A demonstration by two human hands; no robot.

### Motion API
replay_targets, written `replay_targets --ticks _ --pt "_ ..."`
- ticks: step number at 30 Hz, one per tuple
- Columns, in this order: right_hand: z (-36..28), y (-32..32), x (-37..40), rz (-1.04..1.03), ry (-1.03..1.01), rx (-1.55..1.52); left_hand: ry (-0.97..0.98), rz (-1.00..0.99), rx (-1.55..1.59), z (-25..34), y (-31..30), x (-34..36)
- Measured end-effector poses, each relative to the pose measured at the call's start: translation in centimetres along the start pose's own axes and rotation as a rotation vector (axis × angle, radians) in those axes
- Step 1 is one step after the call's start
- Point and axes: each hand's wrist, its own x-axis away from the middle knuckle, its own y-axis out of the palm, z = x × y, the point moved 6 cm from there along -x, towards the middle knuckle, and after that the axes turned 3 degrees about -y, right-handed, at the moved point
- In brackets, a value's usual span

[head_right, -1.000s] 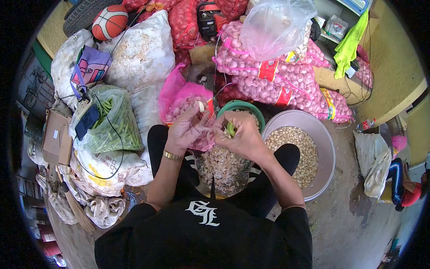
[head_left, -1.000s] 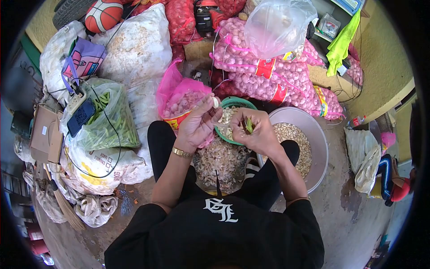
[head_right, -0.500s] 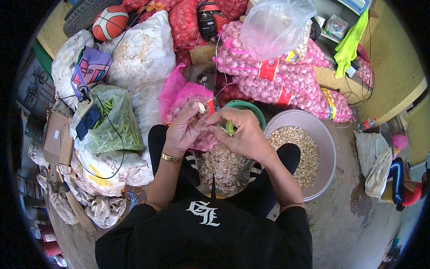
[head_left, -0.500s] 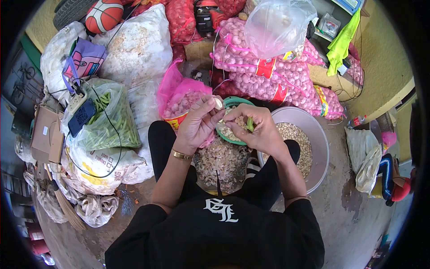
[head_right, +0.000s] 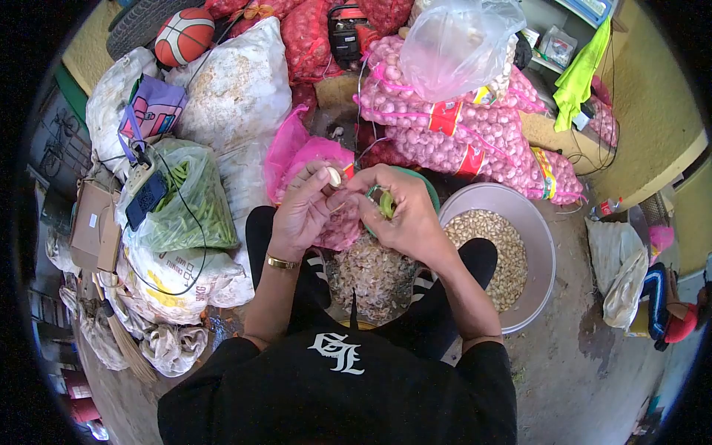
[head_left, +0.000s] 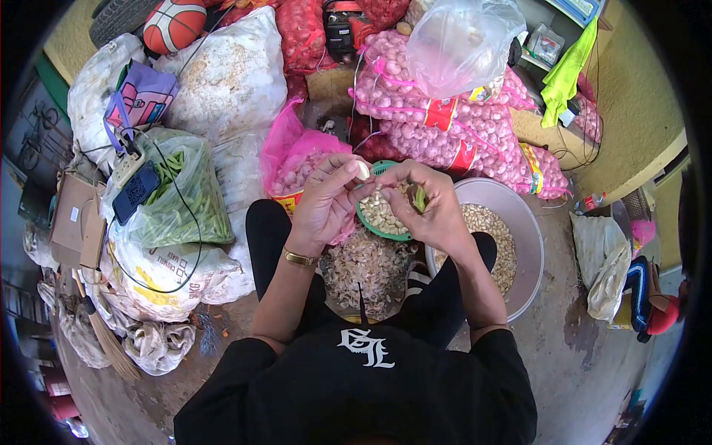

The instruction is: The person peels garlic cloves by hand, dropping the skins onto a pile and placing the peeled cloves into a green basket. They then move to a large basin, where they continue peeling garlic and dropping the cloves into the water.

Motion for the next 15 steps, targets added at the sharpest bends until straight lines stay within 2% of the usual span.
replay_targets --ticks 5,8,15 --pt "0.88 -0.35 -0.33 0.103 0.019 0.055 0.034 0.000 -0.043 -0.13 0.22 0.12" --pt "0.81 -0.29 -0.32 0.052 0.050 0.098 0.047 0.007 -0.060 -0.16 0.21 0.15" --pt "1.16 -0.36 -0.33 0.088 0.031 0.111 0.125 0.099 -0.119 0.02 1.02 0.41"
